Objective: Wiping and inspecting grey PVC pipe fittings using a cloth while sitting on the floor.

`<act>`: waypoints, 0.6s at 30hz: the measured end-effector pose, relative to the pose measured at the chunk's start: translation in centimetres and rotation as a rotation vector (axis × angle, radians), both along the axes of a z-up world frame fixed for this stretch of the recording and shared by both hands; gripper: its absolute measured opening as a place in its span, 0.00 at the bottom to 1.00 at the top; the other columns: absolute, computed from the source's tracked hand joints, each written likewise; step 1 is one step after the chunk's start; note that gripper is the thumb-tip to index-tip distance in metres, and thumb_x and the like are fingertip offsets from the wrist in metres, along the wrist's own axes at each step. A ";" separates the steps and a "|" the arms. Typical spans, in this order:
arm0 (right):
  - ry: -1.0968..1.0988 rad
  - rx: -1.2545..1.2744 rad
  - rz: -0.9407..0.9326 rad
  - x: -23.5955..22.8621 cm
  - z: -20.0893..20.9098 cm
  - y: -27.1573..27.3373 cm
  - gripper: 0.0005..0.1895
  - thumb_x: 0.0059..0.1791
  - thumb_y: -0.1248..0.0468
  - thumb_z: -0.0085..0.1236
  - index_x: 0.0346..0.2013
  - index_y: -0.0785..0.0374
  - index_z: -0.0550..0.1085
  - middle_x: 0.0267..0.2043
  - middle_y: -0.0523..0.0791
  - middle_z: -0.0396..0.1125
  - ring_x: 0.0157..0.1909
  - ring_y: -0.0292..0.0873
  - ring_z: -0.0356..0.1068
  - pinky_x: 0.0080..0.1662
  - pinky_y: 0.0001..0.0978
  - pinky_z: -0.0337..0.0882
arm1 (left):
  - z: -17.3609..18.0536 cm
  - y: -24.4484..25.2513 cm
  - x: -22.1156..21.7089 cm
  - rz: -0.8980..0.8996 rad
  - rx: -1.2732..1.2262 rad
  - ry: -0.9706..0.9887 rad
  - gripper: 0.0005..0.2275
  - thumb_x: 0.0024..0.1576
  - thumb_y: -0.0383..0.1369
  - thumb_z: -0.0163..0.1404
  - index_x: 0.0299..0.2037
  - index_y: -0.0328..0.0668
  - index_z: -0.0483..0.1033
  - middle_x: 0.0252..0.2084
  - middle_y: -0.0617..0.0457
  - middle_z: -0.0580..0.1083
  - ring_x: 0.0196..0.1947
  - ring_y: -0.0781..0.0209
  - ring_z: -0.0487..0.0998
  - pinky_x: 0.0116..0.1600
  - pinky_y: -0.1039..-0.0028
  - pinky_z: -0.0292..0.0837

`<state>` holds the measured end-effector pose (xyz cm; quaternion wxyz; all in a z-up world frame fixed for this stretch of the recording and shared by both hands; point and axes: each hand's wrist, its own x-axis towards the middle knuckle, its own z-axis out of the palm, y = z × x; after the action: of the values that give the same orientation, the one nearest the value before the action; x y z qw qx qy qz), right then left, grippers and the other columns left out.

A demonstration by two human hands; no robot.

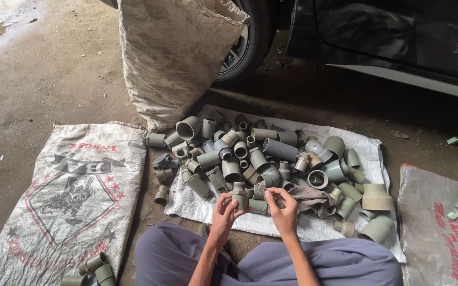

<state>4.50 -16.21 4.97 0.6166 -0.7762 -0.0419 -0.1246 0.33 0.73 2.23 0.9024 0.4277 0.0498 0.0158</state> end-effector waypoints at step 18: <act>0.147 0.158 0.096 -2.1 -0.7 1.2 0.09 0.49 0.61 0.60 0.39 0.63 0.79 0.32 0.43 0.74 0.27 0.34 0.72 0.29 0.21 0.71 | -1.6 -2.1 0.0 -0.088 0.420 -0.009 0.11 0.62 0.42 0.50 0.43 0.44 0.78 0.36 0.59 0.73 0.37 0.70 0.74 0.41 0.75 0.77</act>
<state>2.45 -14.96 4.27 0.6824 -0.7295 -0.0237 -0.0407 0.33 -1.34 0.63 0.7934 0.6081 0.0230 -0.0116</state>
